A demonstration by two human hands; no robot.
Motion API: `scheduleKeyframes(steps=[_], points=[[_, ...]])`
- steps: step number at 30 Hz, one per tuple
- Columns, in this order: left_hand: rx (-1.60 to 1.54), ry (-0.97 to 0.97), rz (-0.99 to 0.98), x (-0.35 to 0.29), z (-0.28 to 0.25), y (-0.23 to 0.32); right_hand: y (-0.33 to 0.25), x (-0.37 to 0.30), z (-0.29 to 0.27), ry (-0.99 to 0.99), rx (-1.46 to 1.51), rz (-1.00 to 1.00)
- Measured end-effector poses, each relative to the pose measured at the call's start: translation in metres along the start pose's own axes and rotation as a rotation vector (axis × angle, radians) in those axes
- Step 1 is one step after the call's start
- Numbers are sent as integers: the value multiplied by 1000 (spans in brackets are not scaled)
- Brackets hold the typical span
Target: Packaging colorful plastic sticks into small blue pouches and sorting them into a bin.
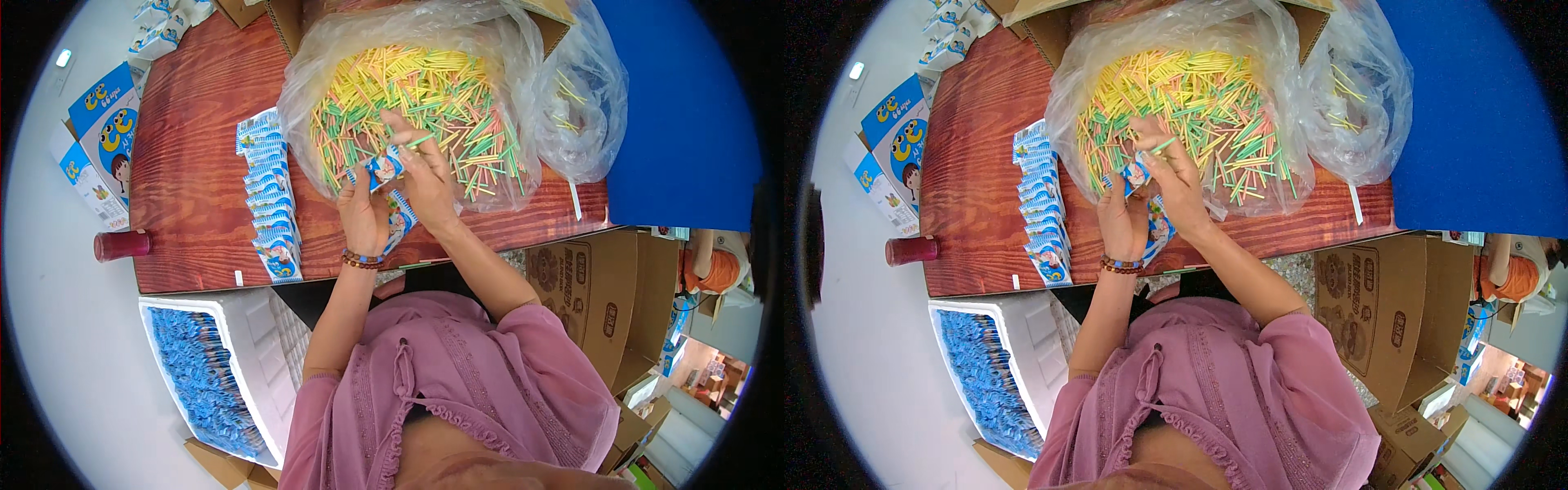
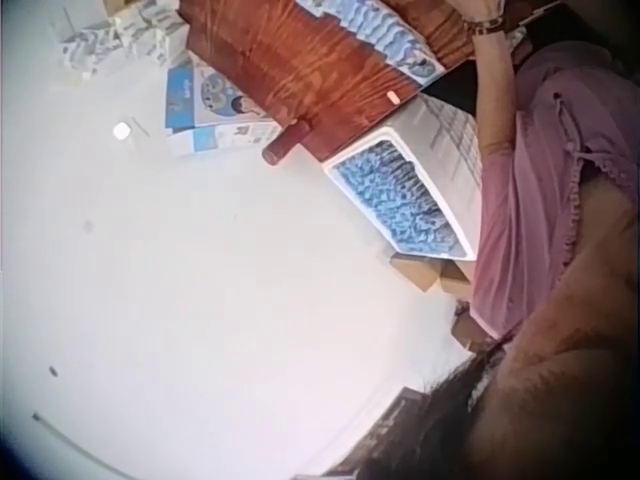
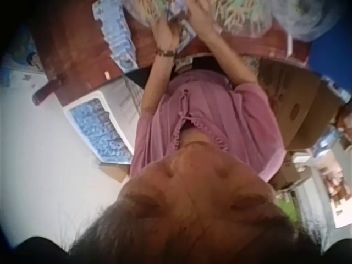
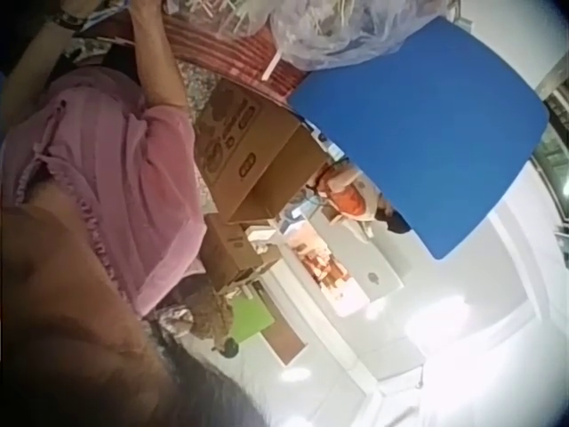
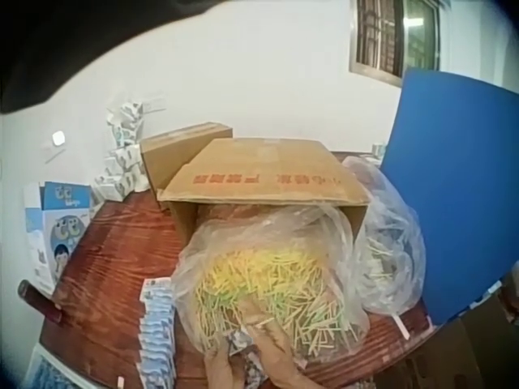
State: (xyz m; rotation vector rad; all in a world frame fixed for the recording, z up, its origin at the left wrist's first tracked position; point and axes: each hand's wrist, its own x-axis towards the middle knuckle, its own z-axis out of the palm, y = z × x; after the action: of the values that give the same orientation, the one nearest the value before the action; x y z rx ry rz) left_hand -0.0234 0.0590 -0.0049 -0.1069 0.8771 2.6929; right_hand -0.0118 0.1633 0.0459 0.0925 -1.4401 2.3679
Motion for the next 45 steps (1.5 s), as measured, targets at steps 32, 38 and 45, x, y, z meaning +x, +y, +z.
scheduleKeyframes(steps=[32,38,45], points=[[-141,-8,-17,-10,-30,17,-19,13,-138,-237,-1683,116],[-141,12,-2,-14,-25,18,-59,25,-96,-77,-680,465],[-99,-15,1,-16,-10,19,-33,13,-12,51,-180,85]])
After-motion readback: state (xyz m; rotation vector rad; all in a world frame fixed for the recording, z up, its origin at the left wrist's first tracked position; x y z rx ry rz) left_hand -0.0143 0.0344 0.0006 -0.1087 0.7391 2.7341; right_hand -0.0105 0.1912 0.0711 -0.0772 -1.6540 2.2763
